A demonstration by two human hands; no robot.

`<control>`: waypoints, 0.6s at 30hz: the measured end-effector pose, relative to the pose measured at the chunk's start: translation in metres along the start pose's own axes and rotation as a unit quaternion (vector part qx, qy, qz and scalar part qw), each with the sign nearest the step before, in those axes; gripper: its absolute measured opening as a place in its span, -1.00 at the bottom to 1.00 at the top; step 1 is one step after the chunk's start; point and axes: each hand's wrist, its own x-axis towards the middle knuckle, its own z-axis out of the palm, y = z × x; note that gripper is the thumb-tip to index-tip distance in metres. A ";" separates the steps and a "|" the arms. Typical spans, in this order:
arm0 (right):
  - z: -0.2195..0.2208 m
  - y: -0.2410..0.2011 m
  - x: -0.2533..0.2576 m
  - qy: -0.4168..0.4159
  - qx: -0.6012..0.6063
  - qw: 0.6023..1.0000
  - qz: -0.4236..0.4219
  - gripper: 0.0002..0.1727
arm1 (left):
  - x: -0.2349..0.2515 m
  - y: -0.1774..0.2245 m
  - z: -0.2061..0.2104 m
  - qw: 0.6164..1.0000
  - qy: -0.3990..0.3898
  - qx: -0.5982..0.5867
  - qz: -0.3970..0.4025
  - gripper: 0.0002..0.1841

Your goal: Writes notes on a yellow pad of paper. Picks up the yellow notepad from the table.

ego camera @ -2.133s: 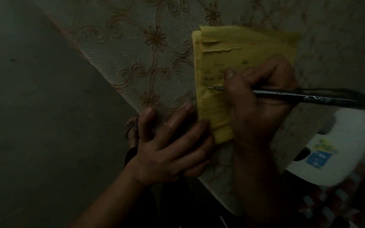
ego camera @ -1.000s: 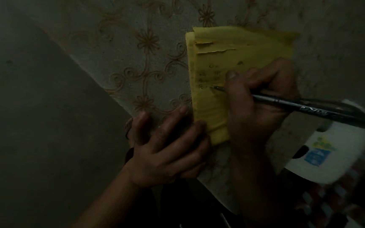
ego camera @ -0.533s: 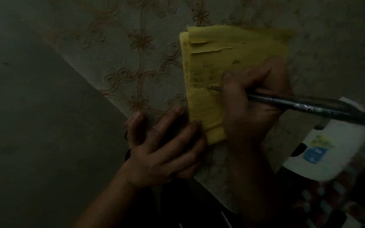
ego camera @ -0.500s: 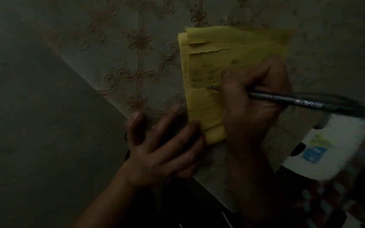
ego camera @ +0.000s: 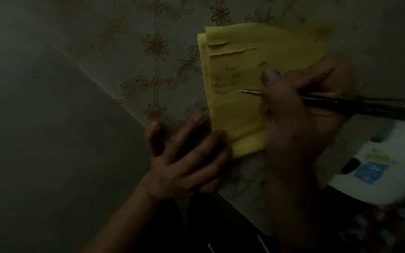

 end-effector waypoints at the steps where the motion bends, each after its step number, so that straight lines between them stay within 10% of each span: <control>1: 0.003 0.004 -0.001 -0.002 -0.010 1.000 -0.005 -0.72 | 0.000 0.000 0.000 1.000 -0.001 0.002 0.000 -0.56; 18: 0.008 0.012 0.001 0.026 -0.052 0.998 -0.022 -0.68 | 0.002 0.001 0.002 1.000 0.007 0.005 -0.008 -0.59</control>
